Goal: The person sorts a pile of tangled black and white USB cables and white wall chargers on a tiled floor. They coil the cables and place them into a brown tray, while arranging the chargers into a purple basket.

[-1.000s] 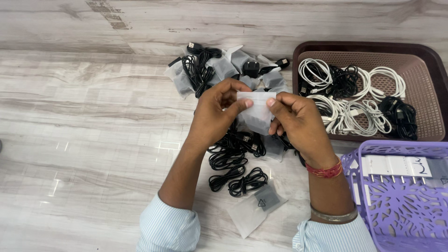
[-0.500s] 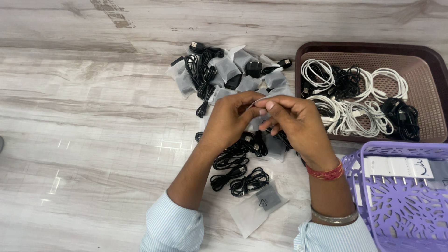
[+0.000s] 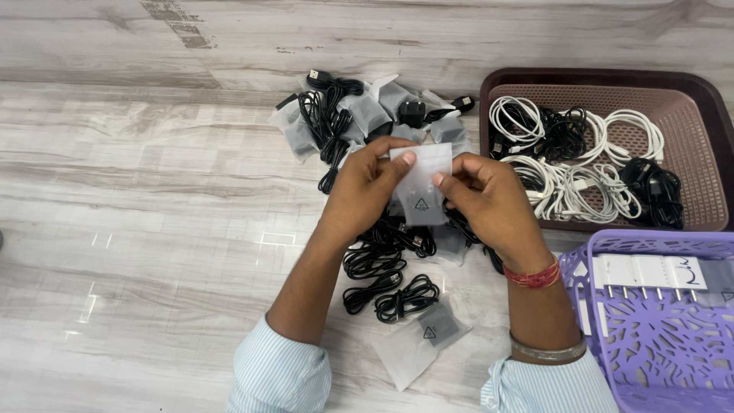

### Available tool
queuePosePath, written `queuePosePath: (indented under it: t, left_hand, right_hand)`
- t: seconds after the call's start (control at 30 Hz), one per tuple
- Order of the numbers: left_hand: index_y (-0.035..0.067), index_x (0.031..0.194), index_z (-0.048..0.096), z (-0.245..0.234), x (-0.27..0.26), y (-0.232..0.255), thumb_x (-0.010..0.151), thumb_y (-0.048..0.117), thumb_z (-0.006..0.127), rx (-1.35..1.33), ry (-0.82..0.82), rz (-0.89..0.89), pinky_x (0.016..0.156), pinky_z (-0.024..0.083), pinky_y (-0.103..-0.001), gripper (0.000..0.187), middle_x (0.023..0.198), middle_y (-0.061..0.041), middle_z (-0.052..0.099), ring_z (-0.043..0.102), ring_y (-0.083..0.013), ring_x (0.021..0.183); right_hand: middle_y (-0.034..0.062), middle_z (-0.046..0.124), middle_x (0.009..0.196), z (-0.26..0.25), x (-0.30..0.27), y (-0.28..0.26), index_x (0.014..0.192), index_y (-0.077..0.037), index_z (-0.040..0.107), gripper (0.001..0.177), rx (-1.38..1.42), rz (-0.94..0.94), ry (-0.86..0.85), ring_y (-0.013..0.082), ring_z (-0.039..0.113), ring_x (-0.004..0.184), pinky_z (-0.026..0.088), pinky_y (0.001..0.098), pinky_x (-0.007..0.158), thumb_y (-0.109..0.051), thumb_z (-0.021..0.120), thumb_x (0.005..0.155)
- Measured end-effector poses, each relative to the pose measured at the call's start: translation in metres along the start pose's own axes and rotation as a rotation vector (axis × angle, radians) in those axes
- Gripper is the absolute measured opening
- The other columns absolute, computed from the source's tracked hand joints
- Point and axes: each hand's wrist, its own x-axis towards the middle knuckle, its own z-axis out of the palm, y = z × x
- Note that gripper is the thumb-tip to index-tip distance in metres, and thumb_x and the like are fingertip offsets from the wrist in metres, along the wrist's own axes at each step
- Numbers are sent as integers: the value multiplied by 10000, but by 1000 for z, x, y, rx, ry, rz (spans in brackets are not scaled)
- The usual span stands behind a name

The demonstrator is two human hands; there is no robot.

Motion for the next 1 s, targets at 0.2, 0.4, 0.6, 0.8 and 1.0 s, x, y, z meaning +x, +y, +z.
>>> queuePosePath:
  t: [0.2,0.4,0.6,0.8,1.0]
  left_hand:
    - [27,1293,623,0,2,-5,879,109,747,150,-28,-5,717,570,-270,440,960,-68,787,738,-112,839]
    - [26,1312,606,2,3,-16,862,143,761,315,-34,-143,683,558,-302,490,899,-124,781,737,-164,770]
    - [69,1222,645,6,1,-13,827,147,786,471,51,-56,732,592,-367,427,967,-139,762,767,-243,836]
    - [119,1129,695,0,-14,6,787,211,840,751,-17,195,861,526,-436,382,1159,-88,669,662,-316,1027]
    - [180,1147,736,6,-9,-10,708,228,855,954,-219,102,969,423,-472,458,1237,-24,647,571,-294,1192]
  right_hand:
    - [-10,653,742,-2,3,2,945,-25,718,164,-104,94,-7,55,544,633,465,238,574,-188,703,960]
    - [27,711,714,-4,1,-5,986,-61,730,189,-368,214,-66,96,638,591,499,276,541,-230,697,911]
    - [93,695,633,7,-1,-10,842,0,715,272,-606,195,-11,167,661,527,485,335,522,-264,774,874]
    - [82,691,621,6,-2,-14,833,-30,694,241,-521,286,-13,158,662,507,508,343,491,-256,779,848]
    - [100,703,720,6,-3,-8,916,-1,683,250,-638,47,77,199,676,634,528,369,594,-215,800,862]
